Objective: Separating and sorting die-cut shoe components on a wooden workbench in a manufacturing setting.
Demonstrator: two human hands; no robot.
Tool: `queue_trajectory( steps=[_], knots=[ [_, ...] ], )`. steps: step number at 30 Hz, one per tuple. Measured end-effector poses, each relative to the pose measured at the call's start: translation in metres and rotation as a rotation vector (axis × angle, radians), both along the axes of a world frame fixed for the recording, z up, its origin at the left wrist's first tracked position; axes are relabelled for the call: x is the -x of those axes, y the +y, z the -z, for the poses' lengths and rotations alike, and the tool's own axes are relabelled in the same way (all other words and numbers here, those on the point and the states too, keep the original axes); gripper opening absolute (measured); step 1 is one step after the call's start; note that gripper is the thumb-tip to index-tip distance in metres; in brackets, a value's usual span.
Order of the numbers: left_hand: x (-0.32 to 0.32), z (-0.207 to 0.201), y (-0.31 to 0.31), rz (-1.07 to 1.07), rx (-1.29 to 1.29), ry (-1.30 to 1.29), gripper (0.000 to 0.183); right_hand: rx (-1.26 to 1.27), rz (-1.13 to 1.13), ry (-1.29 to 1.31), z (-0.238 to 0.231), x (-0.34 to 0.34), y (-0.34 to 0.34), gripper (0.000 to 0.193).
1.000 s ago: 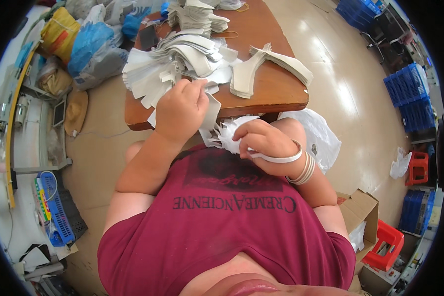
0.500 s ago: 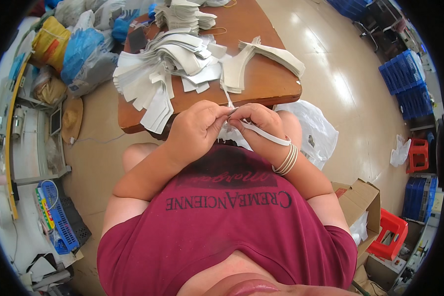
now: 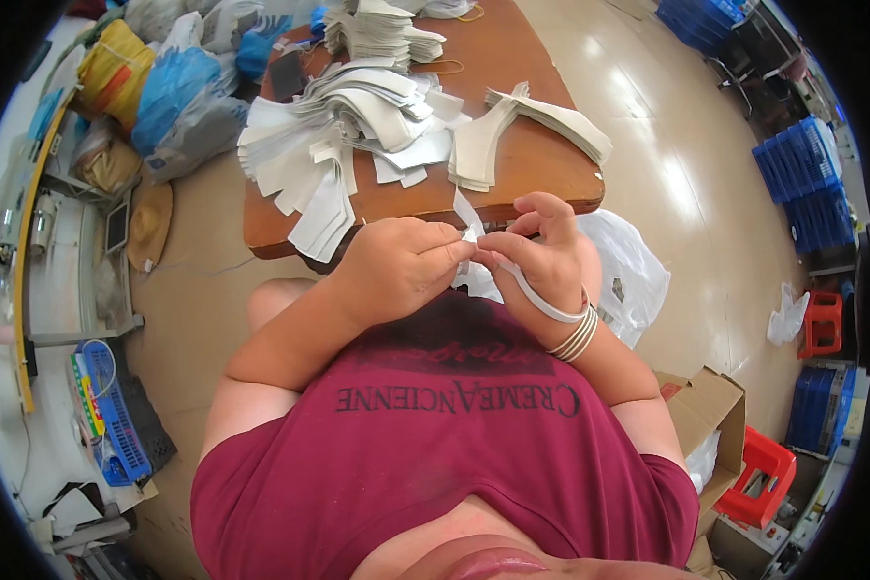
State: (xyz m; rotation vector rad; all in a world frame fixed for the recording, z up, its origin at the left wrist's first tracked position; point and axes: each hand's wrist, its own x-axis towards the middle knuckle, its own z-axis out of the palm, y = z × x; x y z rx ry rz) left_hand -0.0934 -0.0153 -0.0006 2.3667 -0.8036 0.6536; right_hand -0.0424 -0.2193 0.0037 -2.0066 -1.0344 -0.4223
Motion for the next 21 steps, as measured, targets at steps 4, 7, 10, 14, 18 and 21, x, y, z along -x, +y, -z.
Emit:
queue_trajectory(
  steps=[4, 7, 10, 14, 18, 21],
  knots=[
    [0.001, 0.003, -0.003, -0.041, 0.078, 0.019, 0.018, -0.073, 0.061, -0.185, 0.003, 0.000, 0.004, 0.030],
    [0.003, 0.002, -0.005, -0.065, 0.166, 0.091, 0.017, -0.237, 0.218, -0.028, -0.003, 0.004, 0.011, 0.033],
    [0.005, 0.006, -0.007, -0.095, 0.198, 0.074, 0.015, -0.006, 0.078, -0.154, 0.000, 0.001, 0.003, 0.035],
    [0.006, 0.004, -0.011, -0.159, 0.286, 0.140, 0.012, 0.035, -0.091, -0.365, 0.005, -0.006, -0.001, 0.030],
    [0.007, 0.003, -0.012, -0.189, 0.443, 0.287, 0.008, -0.090, -0.131, -0.455, 0.020, -0.010, 0.009, 0.028],
    [0.007, 0.011, -0.012, -0.197, 0.529, 0.334, 0.007, -0.143, -0.066, -0.518, 0.031, -0.009, 0.011, 0.026]
  ],
)
